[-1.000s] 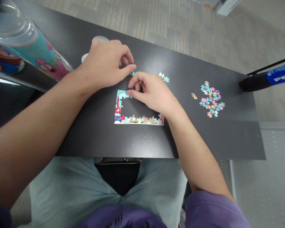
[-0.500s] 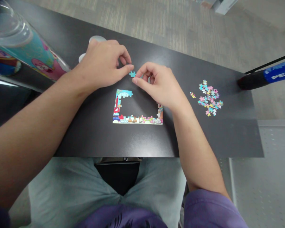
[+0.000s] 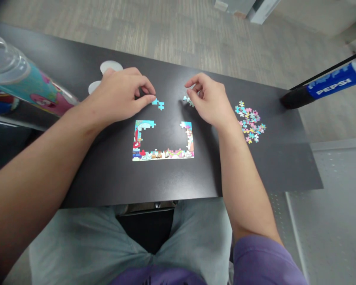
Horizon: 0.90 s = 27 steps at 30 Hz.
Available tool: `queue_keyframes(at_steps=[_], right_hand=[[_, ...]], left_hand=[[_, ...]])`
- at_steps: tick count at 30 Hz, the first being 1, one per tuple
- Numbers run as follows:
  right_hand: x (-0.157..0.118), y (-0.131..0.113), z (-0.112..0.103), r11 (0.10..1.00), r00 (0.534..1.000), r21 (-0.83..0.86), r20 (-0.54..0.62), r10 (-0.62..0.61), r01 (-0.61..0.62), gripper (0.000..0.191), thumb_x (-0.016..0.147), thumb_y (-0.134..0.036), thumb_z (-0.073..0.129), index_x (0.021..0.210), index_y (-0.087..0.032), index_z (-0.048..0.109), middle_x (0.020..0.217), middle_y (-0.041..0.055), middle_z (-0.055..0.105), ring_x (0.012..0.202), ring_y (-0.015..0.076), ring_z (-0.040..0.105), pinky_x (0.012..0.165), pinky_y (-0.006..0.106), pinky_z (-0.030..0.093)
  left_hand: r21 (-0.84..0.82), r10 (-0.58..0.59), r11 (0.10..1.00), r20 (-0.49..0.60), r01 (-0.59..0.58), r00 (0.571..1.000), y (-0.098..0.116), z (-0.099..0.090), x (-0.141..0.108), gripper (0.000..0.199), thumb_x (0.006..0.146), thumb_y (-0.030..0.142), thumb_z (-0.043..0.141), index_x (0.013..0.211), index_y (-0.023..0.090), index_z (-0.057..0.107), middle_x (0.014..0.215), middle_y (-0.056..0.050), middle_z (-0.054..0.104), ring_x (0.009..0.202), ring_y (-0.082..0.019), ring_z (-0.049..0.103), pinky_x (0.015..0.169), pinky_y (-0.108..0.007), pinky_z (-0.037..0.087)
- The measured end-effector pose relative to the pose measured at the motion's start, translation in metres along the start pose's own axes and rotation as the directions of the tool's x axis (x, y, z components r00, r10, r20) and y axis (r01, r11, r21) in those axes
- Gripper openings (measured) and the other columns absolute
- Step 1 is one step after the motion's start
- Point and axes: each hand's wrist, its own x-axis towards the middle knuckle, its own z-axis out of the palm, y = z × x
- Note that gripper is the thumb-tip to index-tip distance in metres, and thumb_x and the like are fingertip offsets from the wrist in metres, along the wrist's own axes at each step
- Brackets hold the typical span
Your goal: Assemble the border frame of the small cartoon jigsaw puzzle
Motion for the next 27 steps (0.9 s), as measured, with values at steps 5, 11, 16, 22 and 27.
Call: queue_keyframes(at_steps=[5,11,16,22,27], right_hand=[[0.003,0.013,-0.012,1.000,0.998,0.029,-0.065,-0.007,0.009,0.028,0.109,-0.055,0.100,0.107,-0.038,0.078,0.094,0.0021,0.076,0.094,0.0278,0.060,0.091,0.048,0.048],[0.005,0.021,-0.019,0.998,0.995,-0.060,-0.095,-0.015,0.010,0.031,0.105,-0.064,0.097,0.105,-0.039,0.078,0.093,0.0045,0.077,0.096,0.0345,0.068,0.088,0.050,0.053],[0.005,0.026,-0.030,0.987,1.000,-0.159,-0.020,-0.001,-0.003,0.031,0.098,-0.057,0.104,0.101,-0.035,0.082,0.088,0.0062,0.076,0.092,0.0365,0.072,0.096,0.054,0.059],[0.007,0.035,-0.029,0.965,0.999,-0.260,0.034,-0.016,0.025,0.019,0.104,-0.043,0.101,0.097,-0.033,0.086,0.089,0.0057,0.079,0.095,0.0356,0.075,0.116,0.064,0.057],[0.011,0.035,-0.022,0.966,0.999,-0.257,0.035,-0.011,0.020,0.017,0.106,-0.037,0.101,0.098,-0.033,0.086,0.096,0.0071,0.079,0.099,0.0361,0.075,0.121,0.065,0.054]], left_hand=[[-0.035,0.064,0.997,-0.047,-0.065,0.997,-0.001,0.005,0.000,0.038,0.106,0.071,0.071,0.121,0.049,0.097,0.128,-0.007,0.092,0.129,-0.047,0.081,0.122,-0.074,0.053],[-0.050,0.105,0.993,-0.033,-0.107,0.994,0.003,0.008,-0.001,0.030,0.112,0.065,0.075,0.118,0.048,0.099,0.124,-0.008,0.091,0.138,-0.047,0.081,0.124,-0.073,0.057],[-0.036,0.122,0.992,-0.012,-0.122,0.992,0.012,0.011,-0.002,0.022,0.110,0.057,0.081,0.111,0.045,0.099,0.125,-0.010,0.088,0.135,-0.047,0.079,0.121,-0.071,0.058],[-0.045,0.107,0.993,-0.035,-0.109,0.994,0.008,0.002,-0.002,0.032,0.115,0.062,0.071,0.119,0.048,0.099,0.126,-0.008,0.091,0.133,-0.046,0.080,0.119,-0.073,0.060],[0.002,0.030,1.000,-0.060,-0.030,0.998,-0.008,-0.010,0.001,0.037,0.115,0.062,0.067,0.122,0.046,0.099,0.119,-0.008,0.092,0.126,-0.044,0.083,0.120,-0.072,0.059]])
